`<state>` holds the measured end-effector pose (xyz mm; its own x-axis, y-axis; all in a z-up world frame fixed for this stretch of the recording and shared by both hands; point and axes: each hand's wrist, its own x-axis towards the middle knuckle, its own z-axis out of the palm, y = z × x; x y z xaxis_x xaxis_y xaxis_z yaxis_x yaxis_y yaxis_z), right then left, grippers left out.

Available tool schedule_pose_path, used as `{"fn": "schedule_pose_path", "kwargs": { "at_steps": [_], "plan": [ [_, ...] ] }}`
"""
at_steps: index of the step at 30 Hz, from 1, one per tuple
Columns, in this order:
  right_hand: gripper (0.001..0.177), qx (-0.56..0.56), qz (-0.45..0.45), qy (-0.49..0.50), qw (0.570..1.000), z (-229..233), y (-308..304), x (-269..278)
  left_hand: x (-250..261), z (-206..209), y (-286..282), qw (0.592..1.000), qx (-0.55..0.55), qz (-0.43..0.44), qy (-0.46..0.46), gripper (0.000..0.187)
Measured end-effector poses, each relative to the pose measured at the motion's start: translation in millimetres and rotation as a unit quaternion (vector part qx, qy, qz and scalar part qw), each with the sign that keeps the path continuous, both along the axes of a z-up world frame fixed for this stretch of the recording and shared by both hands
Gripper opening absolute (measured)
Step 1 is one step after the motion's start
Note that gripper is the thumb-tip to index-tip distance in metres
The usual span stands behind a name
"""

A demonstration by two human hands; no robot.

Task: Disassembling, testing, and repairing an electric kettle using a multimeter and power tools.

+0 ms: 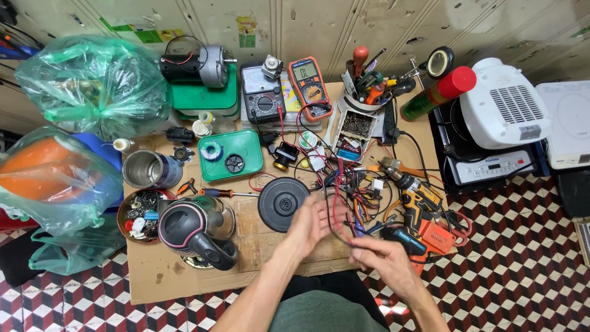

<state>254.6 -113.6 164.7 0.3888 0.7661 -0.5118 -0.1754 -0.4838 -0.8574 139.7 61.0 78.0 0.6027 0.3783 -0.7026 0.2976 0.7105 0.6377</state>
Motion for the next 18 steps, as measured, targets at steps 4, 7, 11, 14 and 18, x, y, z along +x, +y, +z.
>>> {"fn": "schedule_pose_path", "kwargs": {
  "at_steps": [4,7,11,14,18],
  "plan": [
    [0.032,-0.150,0.107,-0.027,0.982,-25,-30,-11,3,15,6,0.908,-0.334,0.198,-0.154,0.064],
    [0.031,-0.185,0.183,0.009,0.965,-33,-29,-8,0,24,-7,0.976,-0.077,0.141,-0.147,0.051],
    [0.050,-0.014,-0.146,0.255,0.956,5,10,-10,-29,82,-35,0.977,0.144,-0.129,-0.094,0.037],
    [0.055,0.069,-0.254,0.318,0.911,24,28,-13,-46,84,-54,0.937,0.230,-0.211,-0.157,0.034],
    [0.045,0.126,-0.243,0.169,0.947,4,26,-23,-56,69,-71,0.951,0.160,-0.236,-0.123,0.036]
  ]
}}
